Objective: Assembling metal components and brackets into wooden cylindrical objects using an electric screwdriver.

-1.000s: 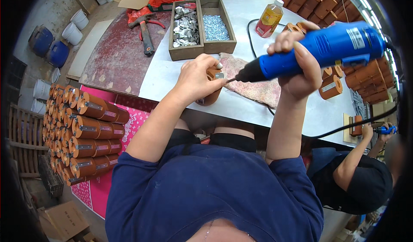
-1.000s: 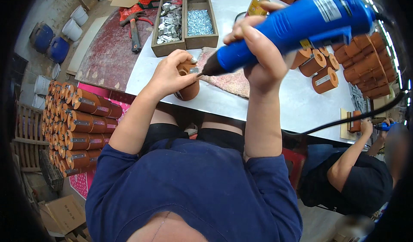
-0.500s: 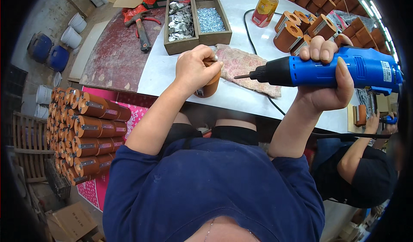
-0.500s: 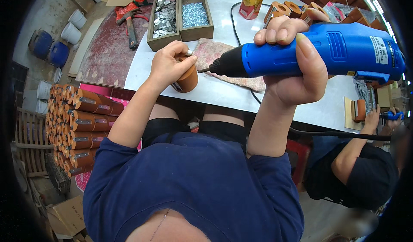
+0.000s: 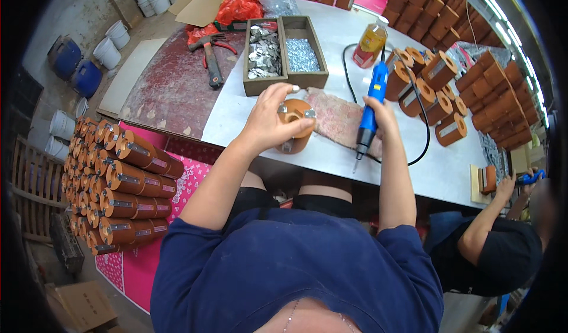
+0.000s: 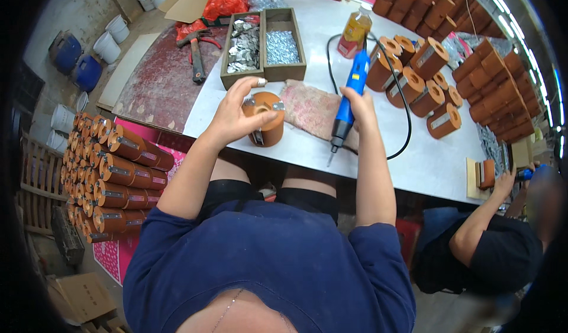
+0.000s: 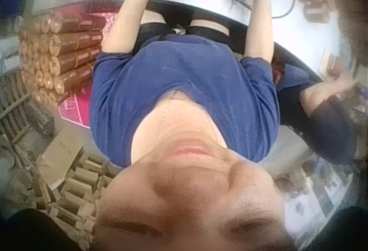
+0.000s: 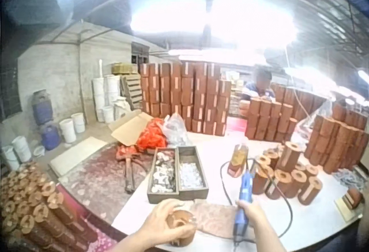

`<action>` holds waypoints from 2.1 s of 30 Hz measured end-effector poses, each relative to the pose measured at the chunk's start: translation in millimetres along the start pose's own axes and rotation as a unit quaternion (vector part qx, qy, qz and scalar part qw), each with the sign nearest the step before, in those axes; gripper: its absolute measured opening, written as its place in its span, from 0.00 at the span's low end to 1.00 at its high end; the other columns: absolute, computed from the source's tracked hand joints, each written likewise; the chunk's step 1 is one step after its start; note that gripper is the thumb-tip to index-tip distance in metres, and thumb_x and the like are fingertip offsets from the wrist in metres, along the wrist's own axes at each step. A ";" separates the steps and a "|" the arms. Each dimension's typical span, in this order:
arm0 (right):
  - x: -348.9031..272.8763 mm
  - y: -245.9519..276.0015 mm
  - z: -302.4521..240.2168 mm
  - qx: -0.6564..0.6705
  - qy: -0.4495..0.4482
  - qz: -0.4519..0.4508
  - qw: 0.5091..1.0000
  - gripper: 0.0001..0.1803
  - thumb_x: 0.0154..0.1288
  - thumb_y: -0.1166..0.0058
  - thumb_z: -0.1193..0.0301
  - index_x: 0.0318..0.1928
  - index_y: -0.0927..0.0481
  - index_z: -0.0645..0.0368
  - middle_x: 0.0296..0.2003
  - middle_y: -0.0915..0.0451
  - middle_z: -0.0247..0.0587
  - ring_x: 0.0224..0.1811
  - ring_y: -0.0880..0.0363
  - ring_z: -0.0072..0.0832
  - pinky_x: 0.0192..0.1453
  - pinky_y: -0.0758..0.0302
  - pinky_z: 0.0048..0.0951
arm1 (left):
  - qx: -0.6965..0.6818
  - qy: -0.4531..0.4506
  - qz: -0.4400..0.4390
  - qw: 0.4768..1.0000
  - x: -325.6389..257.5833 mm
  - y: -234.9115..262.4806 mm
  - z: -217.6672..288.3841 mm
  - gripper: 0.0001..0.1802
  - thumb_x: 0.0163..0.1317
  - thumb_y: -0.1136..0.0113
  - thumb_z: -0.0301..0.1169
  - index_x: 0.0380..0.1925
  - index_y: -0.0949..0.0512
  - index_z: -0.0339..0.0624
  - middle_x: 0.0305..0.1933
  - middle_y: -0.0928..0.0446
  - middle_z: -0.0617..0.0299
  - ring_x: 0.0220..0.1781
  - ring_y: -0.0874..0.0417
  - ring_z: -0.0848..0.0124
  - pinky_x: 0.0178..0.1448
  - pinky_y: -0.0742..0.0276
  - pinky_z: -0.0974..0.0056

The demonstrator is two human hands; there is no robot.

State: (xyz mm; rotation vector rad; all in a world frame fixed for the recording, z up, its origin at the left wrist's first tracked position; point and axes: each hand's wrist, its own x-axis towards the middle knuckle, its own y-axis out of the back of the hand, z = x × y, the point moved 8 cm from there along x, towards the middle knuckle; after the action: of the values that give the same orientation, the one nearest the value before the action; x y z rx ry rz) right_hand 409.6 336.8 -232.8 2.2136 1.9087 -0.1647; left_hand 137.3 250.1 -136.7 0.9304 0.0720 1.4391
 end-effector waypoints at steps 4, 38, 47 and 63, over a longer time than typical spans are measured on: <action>17.2 -4.6 19.2 -0.120 0.004 0.062 0.991 0.33 0.46 0.43 0.60 0.47 0.35 0.72 0.35 0.26 0.50 0.32 0.25 0.32 0.35 0.28 0.30 | -0.020 0.062 0.034 0.997 -11.8 35.0 -37.7 0.32 0.43 0.35 0.42 0.47 0.33 0.38 0.50 0.33 0.54 0.54 0.33 0.62 0.55 0.38 0.59; -138.6 -11.8 -74.9 -0.190 0.125 -0.162 0.960 0.13 0.53 0.47 0.70 0.39 0.25 0.64 0.29 0.24 0.38 0.32 0.25 0.22 0.37 0.29 0.22 | 0.315 -0.026 -0.068 0.946 242.1 -11.8 -199.6 0.15 0.48 0.51 0.22 0.39 0.29 0.42 0.42 0.28 0.52 0.47 0.27 0.56 0.47 0.29 0.57; -98.5 -84.7 -155.4 -0.062 0.436 -0.067 0.895 0.32 0.57 0.50 0.72 0.60 0.48 0.61 0.53 0.40 0.46 0.56 0.41 0.26 0.56 0.39 0.27 | -0.116 -0.214 0.089 0.966 119.3 35.1 60.8 0.29 0.43 0.36 0.24 0.46 0.37 0.38 0.31 0.23 0.55 0.35 0.20 0.67 0.39 0.24 0.67; -75.9 -124.4 -111.6 0.412 0.120 -0.276 0.860 0.27 0.64 0.64 0.53 0.12 0.39 0.56 0.12 0.40 0.34 0.15 0.43 0.25 0.22 0.41 0.29 | -0.068 -0.027 -0.006 0.997 3.4 -1.3 1.7 0.18 0.42 0.36 0.29 0.35 0.26 0.35 0.49 0.30 0.52 0.51 0.28 0.62 0.54 0.34 0.63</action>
State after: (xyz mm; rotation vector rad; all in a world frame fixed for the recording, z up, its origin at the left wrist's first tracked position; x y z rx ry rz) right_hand 269.2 306.8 -118.5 2.0572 2.9969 -1.0103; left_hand 139.9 252.3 -134.7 0.8558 -0.0597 1.3895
